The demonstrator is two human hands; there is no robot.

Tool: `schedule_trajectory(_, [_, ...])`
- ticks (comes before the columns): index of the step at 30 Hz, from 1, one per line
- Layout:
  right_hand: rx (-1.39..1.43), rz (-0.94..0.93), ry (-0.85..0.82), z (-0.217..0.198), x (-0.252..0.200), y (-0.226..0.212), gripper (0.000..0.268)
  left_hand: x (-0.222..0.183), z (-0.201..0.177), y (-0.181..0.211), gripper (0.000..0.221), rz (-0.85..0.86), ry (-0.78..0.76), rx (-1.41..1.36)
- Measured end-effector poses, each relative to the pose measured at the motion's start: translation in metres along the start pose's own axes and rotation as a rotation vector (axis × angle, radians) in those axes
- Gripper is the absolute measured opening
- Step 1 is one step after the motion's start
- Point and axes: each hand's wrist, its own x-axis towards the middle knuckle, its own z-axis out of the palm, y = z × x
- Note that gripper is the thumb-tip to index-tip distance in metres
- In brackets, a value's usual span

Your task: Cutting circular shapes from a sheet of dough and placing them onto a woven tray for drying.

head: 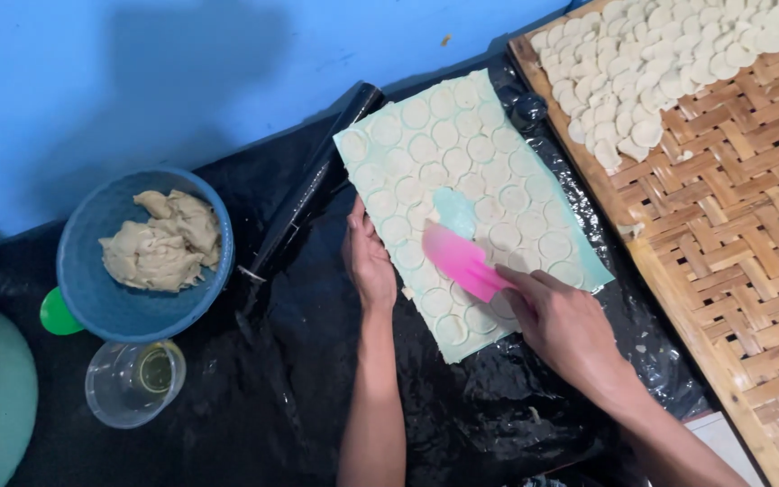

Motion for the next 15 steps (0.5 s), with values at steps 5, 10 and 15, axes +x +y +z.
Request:
schedule_trajectory(5, [-0.046, 0.058, -0.059, -0.002, -0.003, -0.003, 0.035, 0.0, 0.004, 0.004, 0.072, -0.004, 0.005, -0.007])
schedule_trajectory(10, [-0.097, 0.039, -0.107, 0.002, 0.001, -0.004, 0.04, -0.002, 0.003, 0.003, 0.07, 0.011, -0.008, -0.003])
schedule_trajectory(15, [-0.081, -0.02, -0.13, 0.001, 0.008, -0.001, 0.04, -0.002, 0.007, 0.006, 0.068, 0.026, -0.006, 0.057])
